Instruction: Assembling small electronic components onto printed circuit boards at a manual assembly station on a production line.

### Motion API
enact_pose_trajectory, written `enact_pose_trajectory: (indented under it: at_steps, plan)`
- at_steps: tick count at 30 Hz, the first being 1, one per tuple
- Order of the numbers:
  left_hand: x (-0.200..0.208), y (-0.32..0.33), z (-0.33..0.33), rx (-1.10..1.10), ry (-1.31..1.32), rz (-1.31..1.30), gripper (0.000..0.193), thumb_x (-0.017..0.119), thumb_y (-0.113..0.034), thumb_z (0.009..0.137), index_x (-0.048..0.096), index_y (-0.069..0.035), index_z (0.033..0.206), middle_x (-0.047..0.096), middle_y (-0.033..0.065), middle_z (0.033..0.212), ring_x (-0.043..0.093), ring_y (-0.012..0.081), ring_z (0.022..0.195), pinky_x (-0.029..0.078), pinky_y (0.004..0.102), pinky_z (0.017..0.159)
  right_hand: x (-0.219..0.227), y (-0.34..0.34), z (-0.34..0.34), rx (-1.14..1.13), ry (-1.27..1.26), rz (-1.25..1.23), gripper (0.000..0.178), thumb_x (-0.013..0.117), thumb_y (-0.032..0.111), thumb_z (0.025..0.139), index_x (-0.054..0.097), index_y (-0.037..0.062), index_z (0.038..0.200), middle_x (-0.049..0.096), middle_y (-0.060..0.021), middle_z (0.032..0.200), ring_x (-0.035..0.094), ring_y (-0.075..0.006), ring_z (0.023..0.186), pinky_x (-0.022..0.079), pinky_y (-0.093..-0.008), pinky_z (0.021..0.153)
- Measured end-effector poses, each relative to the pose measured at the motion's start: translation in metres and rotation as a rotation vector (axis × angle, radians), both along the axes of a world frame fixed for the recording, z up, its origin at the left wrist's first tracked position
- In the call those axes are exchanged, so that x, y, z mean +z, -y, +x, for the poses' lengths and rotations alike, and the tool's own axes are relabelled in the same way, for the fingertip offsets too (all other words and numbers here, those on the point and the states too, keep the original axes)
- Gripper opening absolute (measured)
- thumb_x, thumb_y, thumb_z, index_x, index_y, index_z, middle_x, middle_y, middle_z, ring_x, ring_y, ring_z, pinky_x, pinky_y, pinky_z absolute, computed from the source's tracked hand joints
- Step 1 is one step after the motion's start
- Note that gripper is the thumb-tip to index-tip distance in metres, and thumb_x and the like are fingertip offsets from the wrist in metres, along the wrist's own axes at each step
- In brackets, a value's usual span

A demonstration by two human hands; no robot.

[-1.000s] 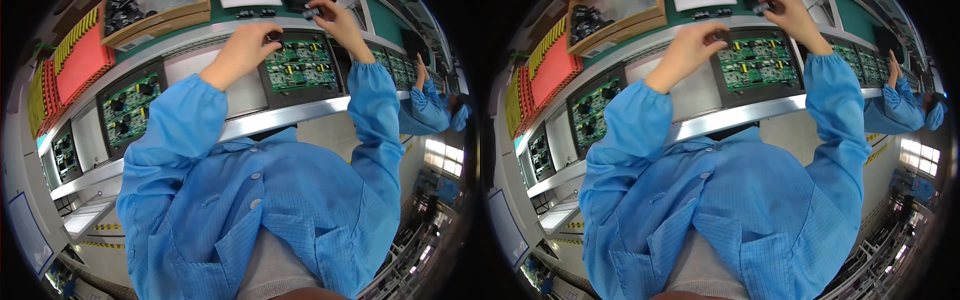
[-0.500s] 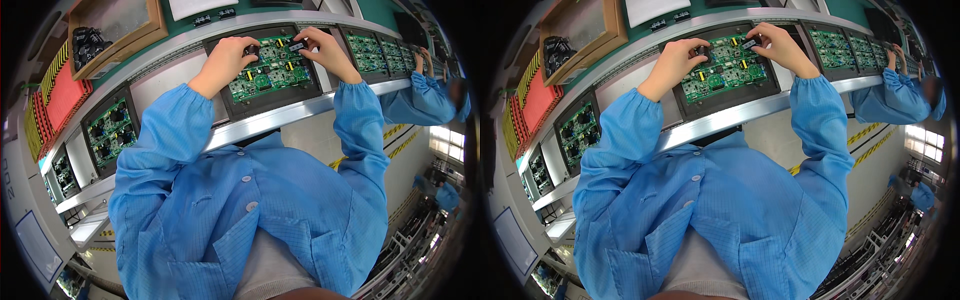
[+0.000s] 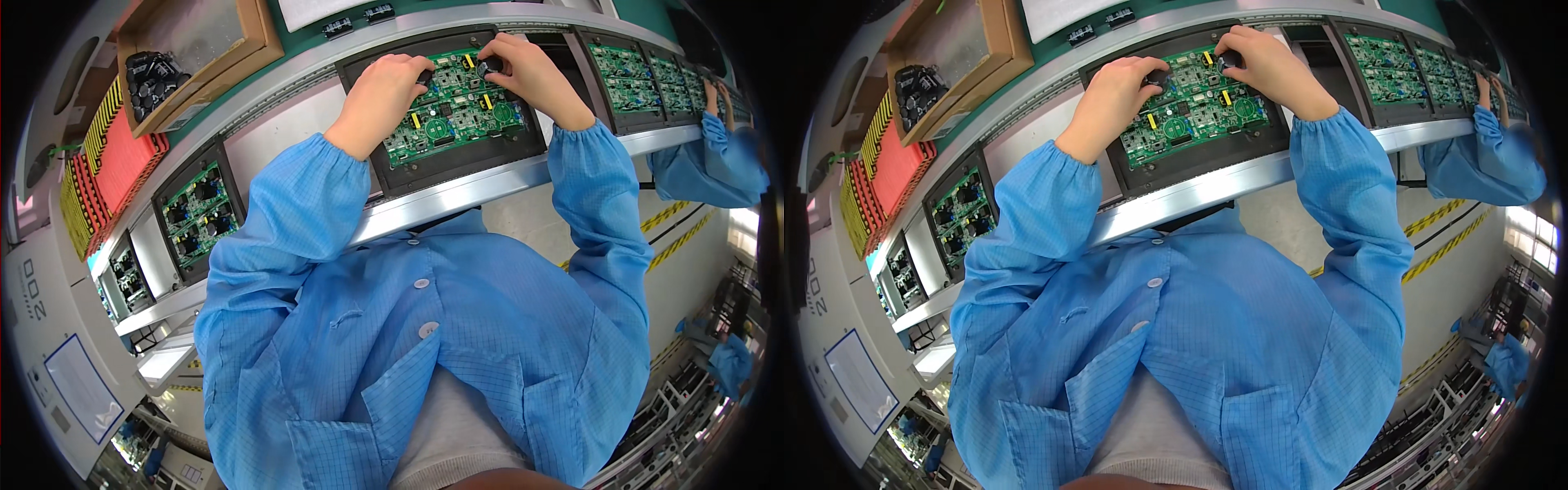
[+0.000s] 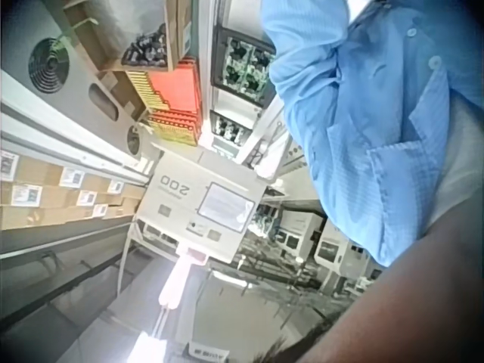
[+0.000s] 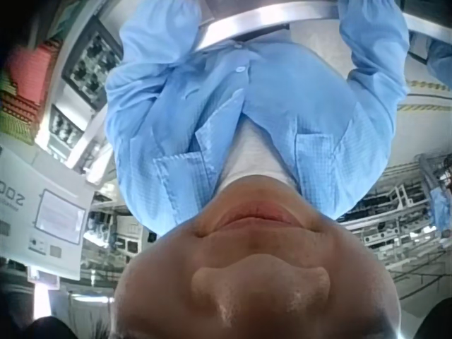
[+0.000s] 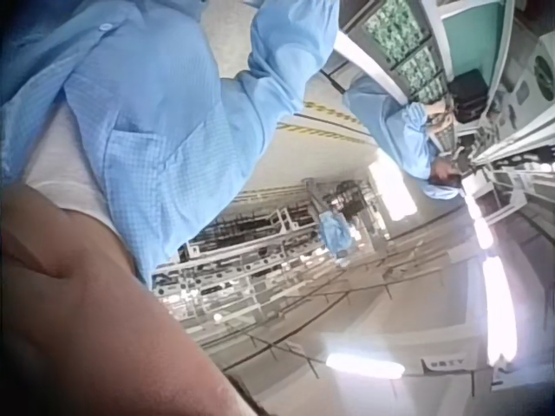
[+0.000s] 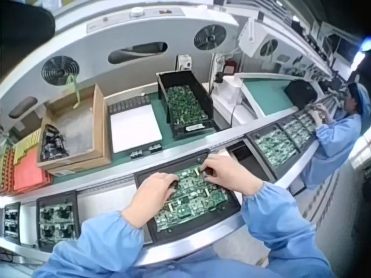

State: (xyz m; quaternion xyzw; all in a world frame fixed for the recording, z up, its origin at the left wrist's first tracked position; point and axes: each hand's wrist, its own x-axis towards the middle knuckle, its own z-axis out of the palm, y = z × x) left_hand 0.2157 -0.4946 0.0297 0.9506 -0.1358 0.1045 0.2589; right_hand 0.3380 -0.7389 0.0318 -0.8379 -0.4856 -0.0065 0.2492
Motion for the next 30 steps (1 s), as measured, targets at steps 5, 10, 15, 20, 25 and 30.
enact_pose_trajectory:
  at_steps: [5, 10, 15, 20, 25, 30]
  plan:
    - [0.002, 0.006, -0.002, 0.033, -0.002, 0.046, 0.031, 0.075, -0.009, 0.081, 0.068, -0.005, 0.111, 0.071, 0.0162, 0.1, 0.067, 0.0351, 0.096, 0.054, 0.0437, 0.084, -0.005, -0.001, -0.01, -0.044, 0.081, -0.008, 0.034, 0.078, 0.006, 0.079, 0.063, 0.0058, 0.11, 0.061, -0.0106, 0.1, 0.063, -0.032, 0.091, 0.052, -0.041, 0.078]
    - [0.003, 0.002, -0.004, 0.064, -0.051, 0.044, 0.03, 0.074, -0.009, 0.08, 0.068, -0.004, 0.109, 0.069, 0.0171, 0.093, 0.066, 0.0364, 0.097, 0.053, 0.0454, 0.085, -0.006, -0.008, -0.004, -0.051, 0.138, -0.024, 0.034, 0.078, 0.003, 0.077, 0.066, 0.005, 0.109, 0.064, -0.0114, 0.101, 0.063, -0.0344, 0.094, 0.052, -0.0425, 0.082]
    - [0.01, 0.005, -0.005, 0.106, -0.09, 0.01, 0.029, 0.074, -0.009, 0.08, 0.067, -0.006, 0.108, 0.069, 0.0165, 0.094, 0.065, 0.0368, 0.098, 0.052, 0.0458, 0.084, 0.009, -0.004, 0.002, -0.021, -0.015, -0.07, 0.034, 0.079, 0.006, 0.077, 0.07, 0.0063, 0.11, 0.068, -0.0113, 0.101, 0.066, -0.033, 0.091, 0.054, -0.0413, 0.079]
    - [0.003, -0.018, -0.004, -0.028, -0.072, 0.049, 0.032, 0.071, -0.003, 0.083, 0.068, -0.006, 0.114, 0.071, 0.0183, 0.104, 0.068, 0.0357, 0.098, 0.053, 0.0424, 0.084, 0.002, -0.026, -0.018, -0.073, -0.052, -0.041, 0.034, 0.073, 0.005, 0.074, 0.069, 0.0043, 0.108, 0.067, -0.0156, 0.105, 0.064, -0.0353, 0.102, 0.052, -0.0452, 0.089]
    - [-0.003, -0.039, -0.007, -0.04, -0.092, 0.073, 0.031, 0.07, 0.003, 0.085, 0.065, -0.001, 0.116, 0.071, 0.0181, 0.106, 0.069, 0.0312, 0.098, 0.053, 0.0381, 0.087, -0.005, -0.047, -0.026, -0.175, 0.007, 0.066, 0.022, 0.074, 0.014, 0.073, 0.074, 0.0058, 0.094, 0.069, -0.0185, 0.084, 0.068, -0.0372, 0.087, 0.055, -0.0483, 0.077]
    - [-0.008, -0.054, -0.014, 0.033, -0.041, 0.083, 0.033, 0.071, 0.002, 0.084, 0.066, -0.004, 0.116, 0.067, 0.0156, 0.094, 0.065, 0.0269, 0.08, 0.051, 0.0374, 0.072, -0.047, -0.074, -0.01, -0.243, 0.058, 0.197, 0.031, 0.082, 0.014, 0.06, 0.077, 0.008, 0.089, 0.073, -0.0125, 0.083, 0.07, -0.0322, 0.082, 0.056, -0.0451, 0.071]
